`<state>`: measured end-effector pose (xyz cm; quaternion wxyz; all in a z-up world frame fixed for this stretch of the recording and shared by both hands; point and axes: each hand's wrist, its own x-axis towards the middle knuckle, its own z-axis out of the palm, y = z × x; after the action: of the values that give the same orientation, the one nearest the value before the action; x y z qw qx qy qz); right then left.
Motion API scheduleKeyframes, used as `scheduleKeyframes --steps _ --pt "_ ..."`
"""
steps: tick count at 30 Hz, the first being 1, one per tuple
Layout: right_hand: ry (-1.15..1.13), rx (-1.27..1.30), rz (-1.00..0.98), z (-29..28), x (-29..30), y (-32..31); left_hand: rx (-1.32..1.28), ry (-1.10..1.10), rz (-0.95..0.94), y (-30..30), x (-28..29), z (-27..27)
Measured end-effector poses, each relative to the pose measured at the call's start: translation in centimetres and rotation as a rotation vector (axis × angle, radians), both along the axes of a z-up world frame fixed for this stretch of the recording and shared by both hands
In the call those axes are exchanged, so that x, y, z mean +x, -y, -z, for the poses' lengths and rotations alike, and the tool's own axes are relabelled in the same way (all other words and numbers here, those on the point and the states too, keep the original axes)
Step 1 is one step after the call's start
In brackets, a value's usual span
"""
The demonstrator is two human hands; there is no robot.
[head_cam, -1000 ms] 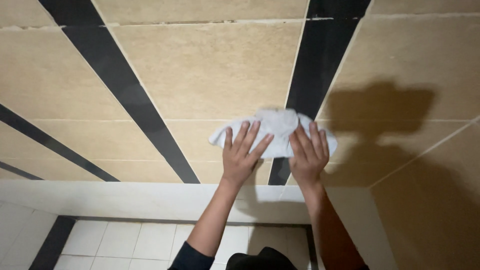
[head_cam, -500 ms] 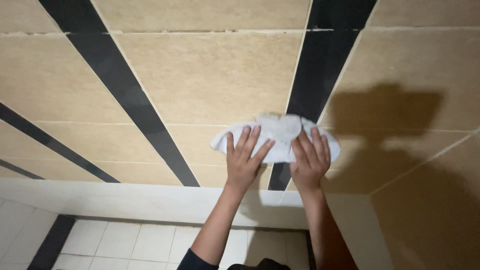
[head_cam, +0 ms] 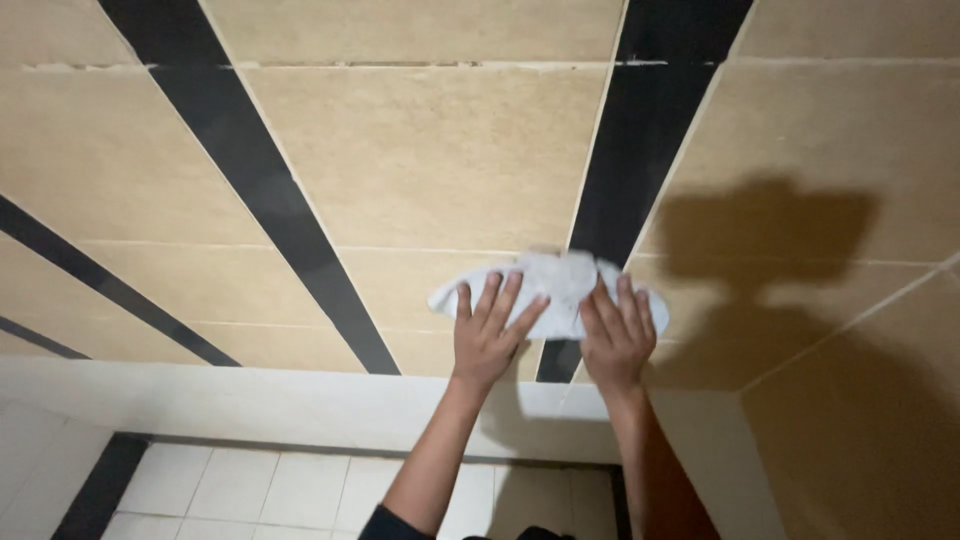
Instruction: The person cleans a tiled wall and the countertop next to a sink using a white cloth. The task involves wiping the wall tiles and then moving to the sink area to wipe the counter surface.
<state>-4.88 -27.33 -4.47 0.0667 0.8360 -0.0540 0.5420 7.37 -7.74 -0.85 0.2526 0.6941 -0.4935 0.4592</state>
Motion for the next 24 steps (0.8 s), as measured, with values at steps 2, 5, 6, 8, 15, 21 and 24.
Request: scheduleKeyframes --steps 2,5,6,8,15,21,24 --pt "0.042 -0.018 0.002 -4.8 0.4 -0.7 -0.018 -0.023 -0.001 -0.3 -0.5 -4.2" --pt "0.078 -0.028 -0.017 -12.1 0.6 -2.0 -0.04 -0.045 0.036 -0.7 0.1 -10.3" --pt "0.049 -0.007 -0.035 -14.3 0.3 -2.6 -0.032 -0.066 0.075 -1.1 0.1 -12.0" --pt "0.054 -0.016 -0.034 -14.1 0.6 -2.6 -0.023 -0.047 0.083 -1.5 0.6 -12.3" --pt "-0.052 0.053 -0.01 -4.5 0.8 -2.3 0.018 -0.076 0.066 -2.4 0.8 -5.4" --pt "-0.058 0.015 0.018 3.9 0.5 -4.1 0.061 -0.06 0.053 -3.6 1.6 4.1" --pt "-0.04 -0.004 0.021 6.5 1.0 -3.6 0.068 0.008 0.049 -3.6 2.5 6.0"
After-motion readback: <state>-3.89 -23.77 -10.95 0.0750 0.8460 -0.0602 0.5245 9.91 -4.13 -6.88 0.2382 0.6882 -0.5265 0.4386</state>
